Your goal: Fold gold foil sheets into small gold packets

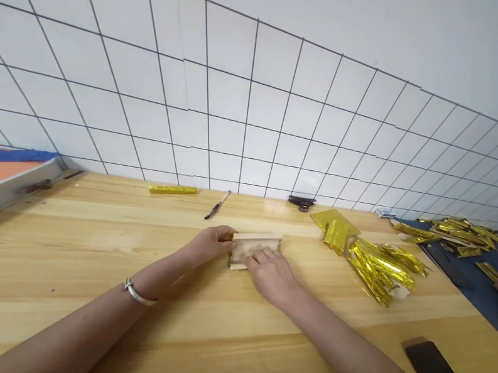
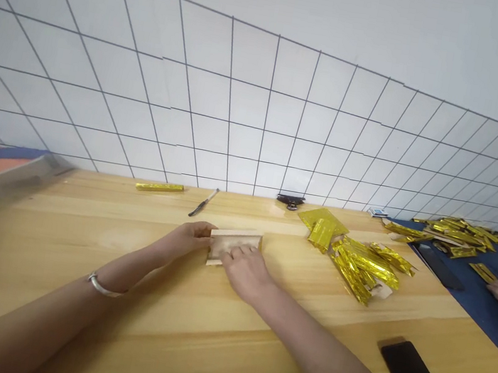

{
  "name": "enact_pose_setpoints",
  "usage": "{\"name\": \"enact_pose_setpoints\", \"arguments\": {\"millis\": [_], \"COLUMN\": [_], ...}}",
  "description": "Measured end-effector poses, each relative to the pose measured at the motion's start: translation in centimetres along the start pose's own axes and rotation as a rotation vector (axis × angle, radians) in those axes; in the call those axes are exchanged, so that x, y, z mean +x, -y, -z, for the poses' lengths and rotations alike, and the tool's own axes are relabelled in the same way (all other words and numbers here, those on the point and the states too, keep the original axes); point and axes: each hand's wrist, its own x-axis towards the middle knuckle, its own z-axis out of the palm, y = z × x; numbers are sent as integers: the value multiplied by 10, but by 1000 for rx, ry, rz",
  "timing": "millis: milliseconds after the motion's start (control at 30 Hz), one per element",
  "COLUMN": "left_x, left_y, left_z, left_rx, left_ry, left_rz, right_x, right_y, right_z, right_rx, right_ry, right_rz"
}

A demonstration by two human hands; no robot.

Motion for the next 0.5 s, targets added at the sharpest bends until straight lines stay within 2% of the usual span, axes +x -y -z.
{"name": "enact_pose_setpoints", "arguments": {"millis": [233,367,433,500], "left_x": [-38,-59,-70,-83], "left_y": [-14,-16,-15,-15], "left_z": [-16,-17,-15,-14], "left_rx": [-35,-57,39,226], "left_ry": [-31,-21,-37,-130], "left_rz": [21,19,-3,-88], "right_x": [-21,-37,-44,-49], "right_y": [29,43,49,54], "right_z": [13,14,14,15], "right_rx": [52,65,77,97], "right_ry": [-13,-59,-59,-37], "right_rz": [102,152,164,169]}}
